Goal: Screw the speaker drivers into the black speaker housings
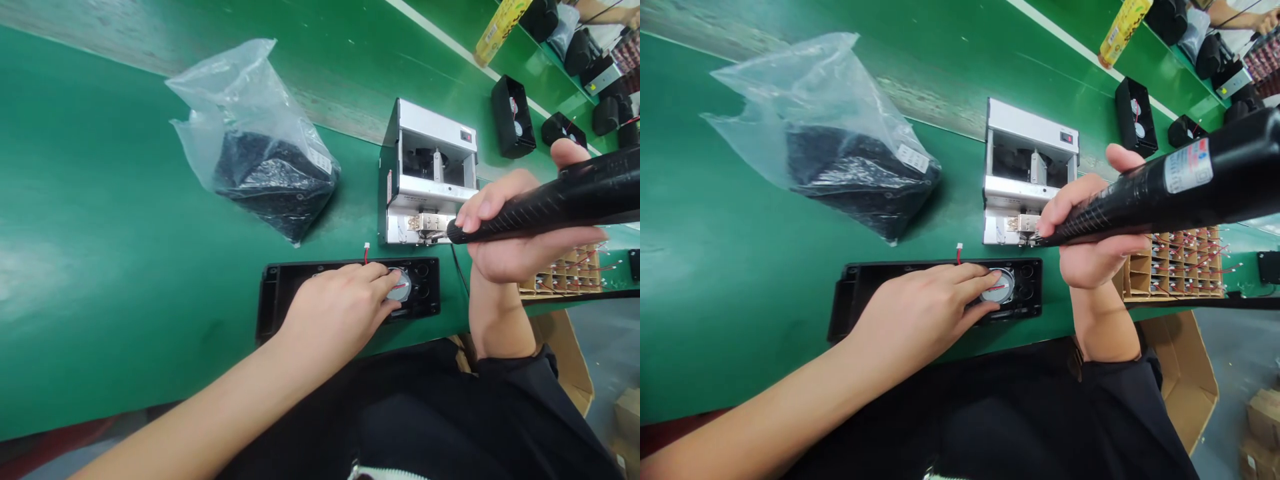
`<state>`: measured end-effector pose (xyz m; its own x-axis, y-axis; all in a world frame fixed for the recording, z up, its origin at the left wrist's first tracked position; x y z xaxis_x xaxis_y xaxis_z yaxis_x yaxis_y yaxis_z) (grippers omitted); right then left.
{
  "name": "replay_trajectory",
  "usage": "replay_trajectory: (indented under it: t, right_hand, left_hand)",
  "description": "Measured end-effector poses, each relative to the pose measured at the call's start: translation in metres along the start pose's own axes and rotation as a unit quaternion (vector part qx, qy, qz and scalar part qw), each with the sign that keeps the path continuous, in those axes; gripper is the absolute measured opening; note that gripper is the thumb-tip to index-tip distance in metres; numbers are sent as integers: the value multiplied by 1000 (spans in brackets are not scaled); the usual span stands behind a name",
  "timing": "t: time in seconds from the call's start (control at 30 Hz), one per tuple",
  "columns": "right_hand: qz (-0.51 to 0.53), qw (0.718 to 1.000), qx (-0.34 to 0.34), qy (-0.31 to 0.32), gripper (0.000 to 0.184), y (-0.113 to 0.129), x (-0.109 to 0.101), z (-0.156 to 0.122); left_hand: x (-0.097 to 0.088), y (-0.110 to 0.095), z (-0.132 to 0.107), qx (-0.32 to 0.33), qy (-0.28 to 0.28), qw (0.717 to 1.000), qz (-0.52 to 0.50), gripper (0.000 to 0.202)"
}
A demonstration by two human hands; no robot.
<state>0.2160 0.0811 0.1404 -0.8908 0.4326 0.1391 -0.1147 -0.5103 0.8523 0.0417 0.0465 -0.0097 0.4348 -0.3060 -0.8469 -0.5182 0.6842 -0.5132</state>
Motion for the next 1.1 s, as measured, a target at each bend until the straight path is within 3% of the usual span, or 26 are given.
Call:
replay_trajectory:
  t: [0.07, 0.2, 0.43, 0.57, 0.87, 1.1]
  right_hand:
    - [-14, 1000, 13, 0, 76, -4, 1, 1]
    - [21, 999, -17, 45, 63, -12, 11, -2]
    - [-2, 996, -23, 85, 70, -19, 17, -1]
    - [16, 995, 38, 91, 76, -21, 13, -7]
    - [21, 999, 26, 26, 52, 39, -18, -52]
    - [35, 998, 38, -25, 51, 43, -28, -47]
  left_hand:
    - [-1, -1, 0, 2, -5, 1000, 4, 29]
    - [-1, -4, -1, 20, -11, 999, 32, 31]
    - [1, 0, -1, 18, -15, 999, 23, 33]
    - [0, -1, 0, 11, -14, 1000, 25, 30]
    - [0, 1, 0, -2, 0, 1000, 1, 31]
    - [-1, -2, 0, 19, -8, 999, 26, 31]
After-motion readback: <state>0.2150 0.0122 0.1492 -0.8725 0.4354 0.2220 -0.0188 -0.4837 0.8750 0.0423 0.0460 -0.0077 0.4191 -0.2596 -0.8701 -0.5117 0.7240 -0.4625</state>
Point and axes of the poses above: each hand's wrist, its own z-axis towards the middle knuckle, its own x-axis out of the palm, y = z × x, the point moved 10 cm from there along z, towards the middle knuckle
